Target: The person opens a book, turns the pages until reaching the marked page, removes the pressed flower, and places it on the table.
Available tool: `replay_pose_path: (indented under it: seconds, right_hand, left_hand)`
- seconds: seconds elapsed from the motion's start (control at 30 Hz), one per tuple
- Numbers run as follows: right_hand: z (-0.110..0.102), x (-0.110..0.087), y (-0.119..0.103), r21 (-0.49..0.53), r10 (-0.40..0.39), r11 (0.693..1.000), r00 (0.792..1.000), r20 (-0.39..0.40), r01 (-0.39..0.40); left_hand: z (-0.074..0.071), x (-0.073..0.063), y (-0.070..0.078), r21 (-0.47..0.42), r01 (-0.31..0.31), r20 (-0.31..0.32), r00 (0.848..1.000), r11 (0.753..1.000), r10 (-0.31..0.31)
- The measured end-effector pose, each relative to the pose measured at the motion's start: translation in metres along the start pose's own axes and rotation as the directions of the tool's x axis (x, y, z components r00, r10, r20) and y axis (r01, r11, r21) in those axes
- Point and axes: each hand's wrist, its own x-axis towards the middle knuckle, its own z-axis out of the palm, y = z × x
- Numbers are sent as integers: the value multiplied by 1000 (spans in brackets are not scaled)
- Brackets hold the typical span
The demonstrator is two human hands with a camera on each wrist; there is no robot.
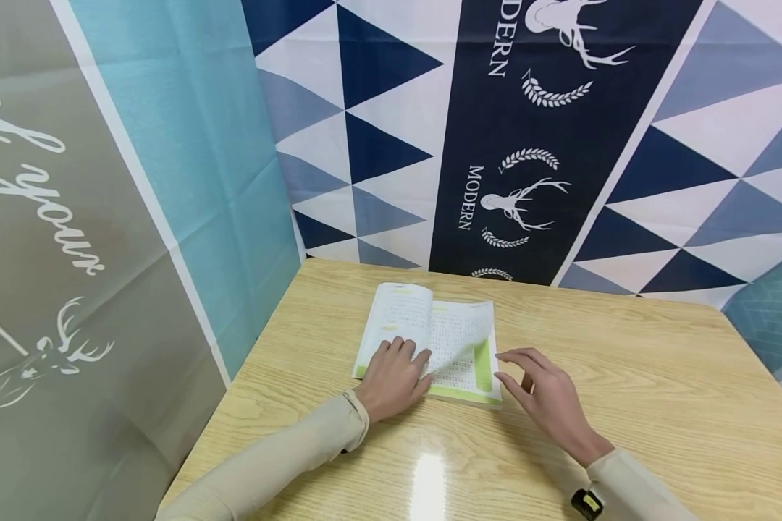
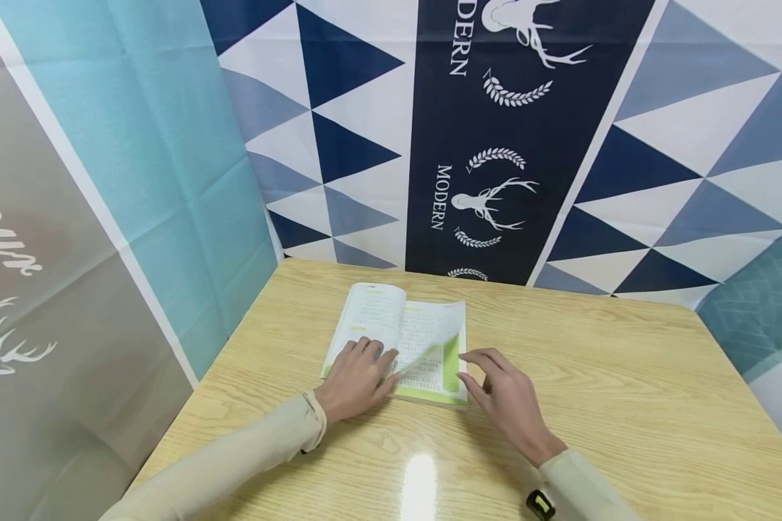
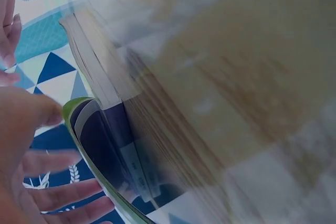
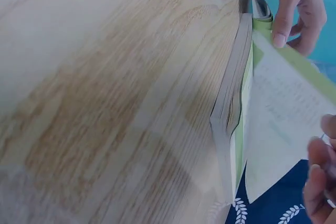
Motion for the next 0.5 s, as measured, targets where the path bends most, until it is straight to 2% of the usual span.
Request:
replay_pose_path:
  seconds: [0.1,0.2,0.27,0.33,0.4,0.5]
  right_hand:
    - [1,-4,3,-14,64,998,991,121,-62]
    - [3,-9,5,-45,116,993,957,266,-108]
    - [4,-13,7,-78,126,991,935,331,-106]
    - [5,-16,8,-108,117,991,923,366,-83]
    - [6,-18,9,-127,103,990,921,375,-59]
    - [6,-20,9,-127,88,991,925,370,-44]
  left_hand:
    - [-2,1,-1,-11,34,-19,999,999,-35]
    - [-3,1,-3,-62,67,-83,994,996,-72]
    - [-3,2,-5,-109,76,-146,985,991,-92]
    - [-2,2,-6,-135,79,-196,975,988,-104]
    - [-2,2,-7,-145,79,-224,968,986,-111]
    - [-2,2,-9,-122,80,-209,972,989,-104]
